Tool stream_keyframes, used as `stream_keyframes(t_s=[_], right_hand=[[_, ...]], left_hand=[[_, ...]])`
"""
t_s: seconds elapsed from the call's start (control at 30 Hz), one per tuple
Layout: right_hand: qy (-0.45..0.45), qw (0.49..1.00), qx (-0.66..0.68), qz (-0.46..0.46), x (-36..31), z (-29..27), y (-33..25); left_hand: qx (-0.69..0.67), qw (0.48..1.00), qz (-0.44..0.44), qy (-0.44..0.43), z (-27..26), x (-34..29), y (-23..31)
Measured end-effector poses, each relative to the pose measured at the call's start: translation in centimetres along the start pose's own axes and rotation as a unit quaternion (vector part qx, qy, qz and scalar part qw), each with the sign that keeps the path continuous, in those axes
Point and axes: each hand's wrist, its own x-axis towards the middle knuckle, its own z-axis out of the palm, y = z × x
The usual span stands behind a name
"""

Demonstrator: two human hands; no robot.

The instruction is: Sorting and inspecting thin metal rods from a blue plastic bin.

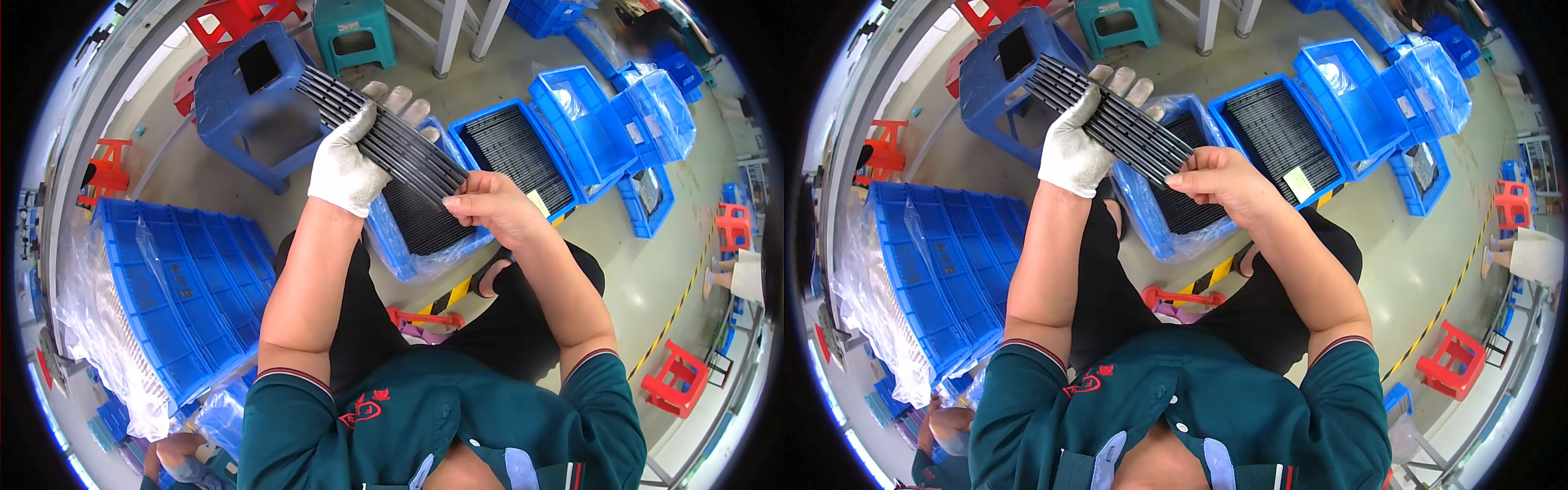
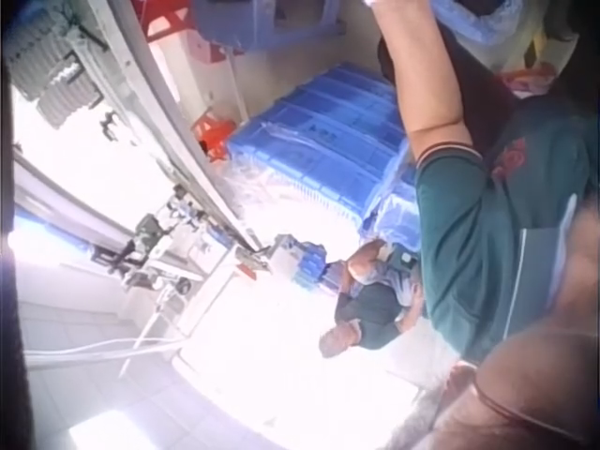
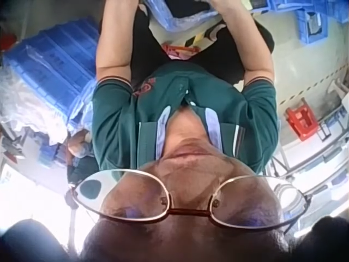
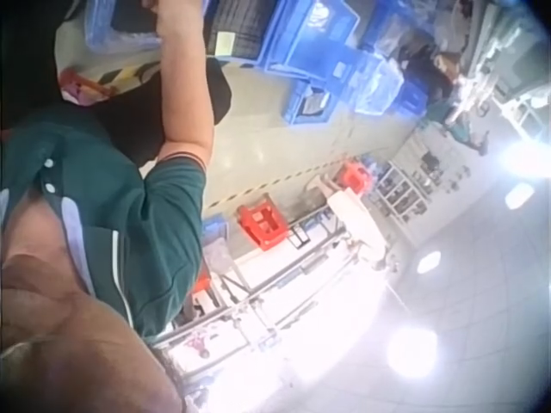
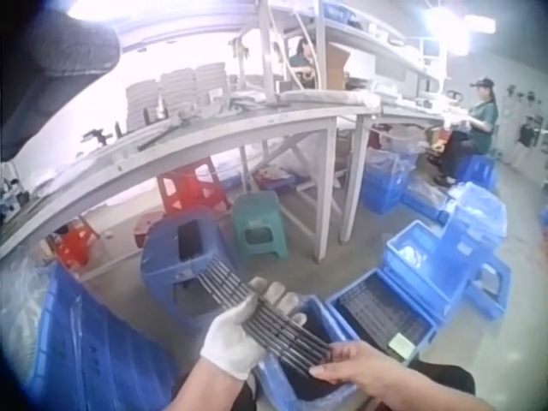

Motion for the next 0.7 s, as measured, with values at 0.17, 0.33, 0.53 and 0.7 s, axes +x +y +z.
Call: stream_keyframes(t_s=[0.17,0.33,0.53,0.7], right_hand=[[-0.005,0.999,0.038,0.01,0.15,0.13,0.17],[0.012,0.999,0.034,0.011,0.26,0.38,0.34],[-0.002,0.998,0.063,0.005,0.2,0.21,0.38],[0.02,0.999,0.042,0.002,0.36,0.13,0.42]], left_hand=[[-0.013,1.0,-0.011,-0.006,0.05,-0.03,0.01],[0.013,1.0,0.003,0.012,0.26,-0.05,-0.08],[-0.008,1.0,-0.008,-0.001,0.02,-0.05,-0.12],[-0.004,1.0,-0.004,0.0,0.01,-0.02,-0.05]])
